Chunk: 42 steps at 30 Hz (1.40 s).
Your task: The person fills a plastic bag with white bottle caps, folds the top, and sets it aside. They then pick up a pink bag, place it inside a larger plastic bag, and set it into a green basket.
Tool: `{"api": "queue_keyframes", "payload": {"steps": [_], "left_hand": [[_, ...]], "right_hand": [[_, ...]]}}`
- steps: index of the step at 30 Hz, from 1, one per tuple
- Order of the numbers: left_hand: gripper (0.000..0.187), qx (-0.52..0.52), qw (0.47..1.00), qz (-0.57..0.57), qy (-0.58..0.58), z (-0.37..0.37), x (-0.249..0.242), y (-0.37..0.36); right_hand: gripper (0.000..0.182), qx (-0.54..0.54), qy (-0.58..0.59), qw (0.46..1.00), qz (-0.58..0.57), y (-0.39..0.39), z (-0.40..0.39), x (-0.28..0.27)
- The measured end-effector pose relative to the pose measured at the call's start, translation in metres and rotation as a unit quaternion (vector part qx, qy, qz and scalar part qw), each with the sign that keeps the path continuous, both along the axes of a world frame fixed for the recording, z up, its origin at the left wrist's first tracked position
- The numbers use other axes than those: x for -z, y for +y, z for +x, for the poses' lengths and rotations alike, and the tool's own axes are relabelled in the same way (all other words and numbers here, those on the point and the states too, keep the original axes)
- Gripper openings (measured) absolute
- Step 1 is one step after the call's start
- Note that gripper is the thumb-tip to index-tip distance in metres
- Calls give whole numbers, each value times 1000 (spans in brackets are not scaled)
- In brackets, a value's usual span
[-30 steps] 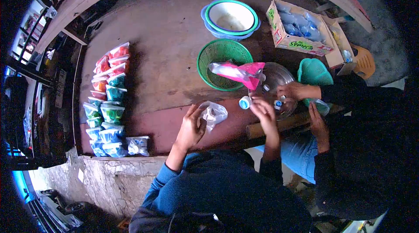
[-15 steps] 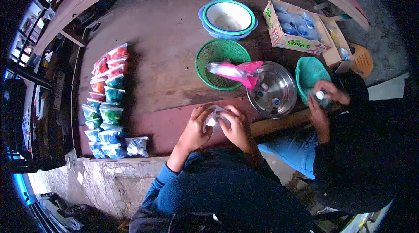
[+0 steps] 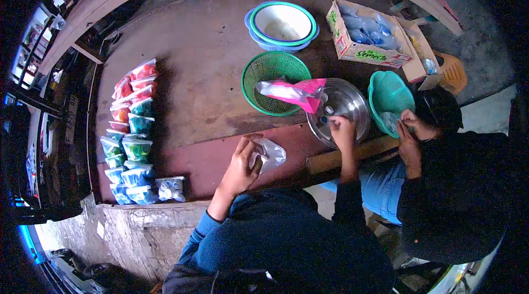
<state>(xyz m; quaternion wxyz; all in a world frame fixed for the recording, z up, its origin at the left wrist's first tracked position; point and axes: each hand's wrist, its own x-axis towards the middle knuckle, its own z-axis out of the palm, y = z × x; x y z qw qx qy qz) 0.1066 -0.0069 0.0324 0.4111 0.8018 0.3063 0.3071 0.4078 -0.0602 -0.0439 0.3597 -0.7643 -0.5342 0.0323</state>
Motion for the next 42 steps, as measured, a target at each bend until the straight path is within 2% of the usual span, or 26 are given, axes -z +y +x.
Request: {"api": "queue_keyframes", "payload": {"steps": [2, 3, 5, 10, 13, 16, 17, 18, 20, 22, 24, 26, 27, 30, 34, 35, 38, 41, 42], "left_hand": [[19, 7, 1000, 7, -3, 2, -2, -1], [19, 10, 1000, 9, -3, 2, -4, -1], [19, 19, 1000, 2, 13, 1, -11, -3], [21, 21, 999, 6, -28, -1, -3, -1], [22, 19, 999, 8, -26, 0, -6, -2], [26, 6, 1000, 3, -25, 2, -6, -3], [27, 5, 1000, 0, -20, 2, -8, -3], [29, 4, 1000, -4, -15, 2, -8, -3], [31, 2, 1000, -2, -17, 3, -4, -2], [32, -3, 1000, -14, -17, 3, -2, -3], [32, -12, 999, -40, -17, 6, -2, -4], [35, -3, 999, -37, -7, 4, -2, -4], [36, 1, 999, -35, -2, 3, -1, -4], [45, 10, 1000, -20, 4, 2, -2, -4], [50, 11, 1000, 0, 16, 2, -7, -5], [50, 11, 1000, 4, 18, 2, -7, -5], [51, 20, 1000, 1, 19, 2, -5, -6], [52, 28, 999, -3, 17, 3, -3, -6], [52, 30, 999, -3, 17, 3, -2, -7]], "right_hand": [[18, -11, -34, 995, -91, 9, 7, 27], [20, -67, -84, 994, -33, 14, 16, 45], [21, -67, -88, 990, -91, 24, 21, 69], [23, -67, -126, 961, -236, 36, 22, 77], [15, -73, -38, 985, -151, 32, 21, 65], [15, -9, 214, 971, -108, 21, 2, 19], [12, -8, 193, 978, 77, 16, 1, 43], [12, -5, 285, 954, 90, 11, -18, 8], [13, 1, 305, 935, 183, 2, -56, -30], [11, -4, 320, 943, 97, -12, -90, -58], [11, -97, 162, 970, 152, -17, -110, -64], [12, -150, 121, 974, 119, -20, -129, -82], [11, -184, 161, 964, 107, -20, -136, -84], [13, -239, 120, 955, 128, -9, -151, -78], [12, -250, -17, 968, 31, -4, -147, -76], [14, -257, -8, 966, -11, -6, -146, -76], [16, -265, -29, 964, -23, -8, -146, -70], [15, -228, 88, 969, -22, -13, -147, -47], [14, -226, 96, 969, -35, -13, -146, -50]]}}
